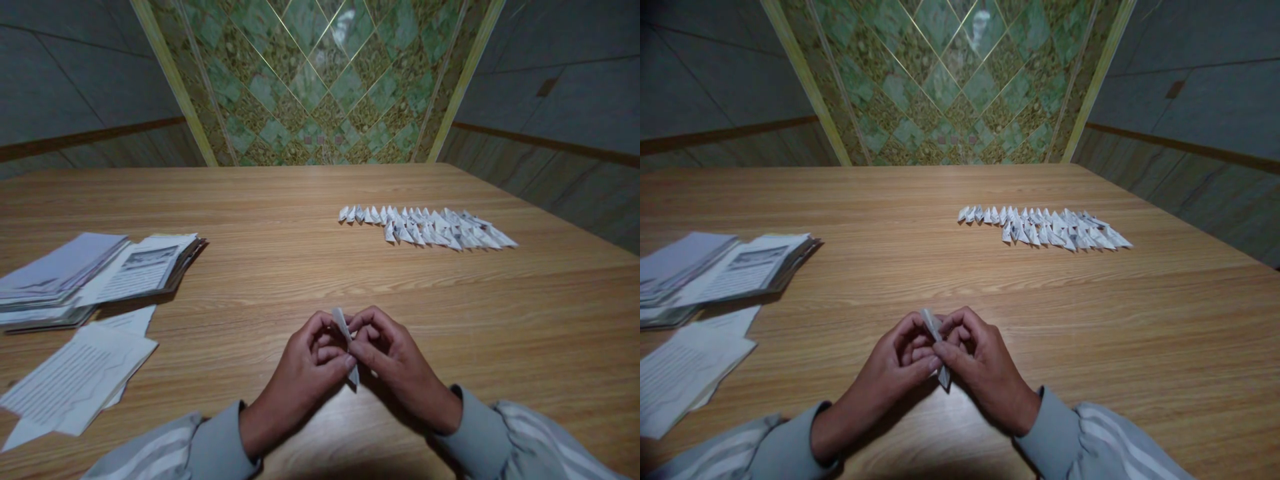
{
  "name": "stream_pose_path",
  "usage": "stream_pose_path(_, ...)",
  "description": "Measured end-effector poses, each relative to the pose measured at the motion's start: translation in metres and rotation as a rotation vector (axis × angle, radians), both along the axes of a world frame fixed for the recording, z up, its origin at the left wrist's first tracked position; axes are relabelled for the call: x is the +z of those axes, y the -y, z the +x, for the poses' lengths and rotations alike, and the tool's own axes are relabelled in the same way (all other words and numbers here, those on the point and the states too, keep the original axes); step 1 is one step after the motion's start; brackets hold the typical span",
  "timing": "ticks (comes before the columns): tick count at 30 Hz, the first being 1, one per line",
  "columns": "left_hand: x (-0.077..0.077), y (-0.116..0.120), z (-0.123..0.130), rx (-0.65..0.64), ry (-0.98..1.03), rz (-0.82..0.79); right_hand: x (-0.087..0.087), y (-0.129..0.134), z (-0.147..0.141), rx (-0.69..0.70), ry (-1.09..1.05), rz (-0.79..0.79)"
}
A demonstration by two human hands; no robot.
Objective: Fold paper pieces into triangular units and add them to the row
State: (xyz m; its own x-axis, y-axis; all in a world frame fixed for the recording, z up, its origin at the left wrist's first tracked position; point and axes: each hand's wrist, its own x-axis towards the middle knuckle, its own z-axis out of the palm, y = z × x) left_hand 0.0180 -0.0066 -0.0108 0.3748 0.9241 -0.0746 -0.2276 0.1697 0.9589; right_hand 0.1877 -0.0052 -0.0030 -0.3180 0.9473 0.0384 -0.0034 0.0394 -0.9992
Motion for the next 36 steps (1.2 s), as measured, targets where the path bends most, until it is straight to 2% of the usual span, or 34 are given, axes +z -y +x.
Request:
stream_pose_path(5, 0.003, 0.002, 0.0, -0.028, 0.059, -0.027, -0.002, -0.003, 0.001, -0.024, 0.016, 0.002)
stream_pose_path(8, 0.002, 0.001, 0.0, -0.014, 0.042, -0.016, -0.001, -0.004, 0.002, -0.051, 0.105, 0.045)
stream_pose_path(10, 0.0, 0.001, 0.001, 0.022, -0.004, 0.007, 0.001, -0.003, 0.003, -0.092, 0.247, 0.147)
stream_pose_path(14, -0.001, 0.002, 0.002, 0.117, -0.129, 0.104, 0.002, 0.001, -0.001, -0.208, 0.545, 0.511)
stream_pose_path(16, -0.001, 0.004, 0.003, 0.148, -0.194, 0.178, 0.0, 0.003, -0.004, -0.243, 0.63, 0.617)
stream_pose_path(21, 0.0, 0.01, 0.006, 0.142, -0.304, 0.366, -0.008, 0.004, -0.009, -0.238, 0.683, 0.576)
stream_pose_path(24, 0.0, 0.011, 0.008, 0.142, -0.327, 0.413, -0.009, 0.004, -0.01, -0.198, 0.638, 0.534)
stream_pose_path(30, -0.003, 0.009, 0.008, 0.138, -0.301, 0.362, -0.008, 0.003, -0.008, -0.189, 0.585, 0.54)
stream_pose_path(33, -0.004, 0.009, 0.004, 0.189, -0.319, 0.355, -0.009, 0.003, -0.007, -0.175, 0.643, 0.618)
stream_pose_path(36, -0.003, 0.011, 0.001, 0.234, -0.297, 0.28, -0.011, 0.003, -0.005, -0.124, 0.681, 0.66)
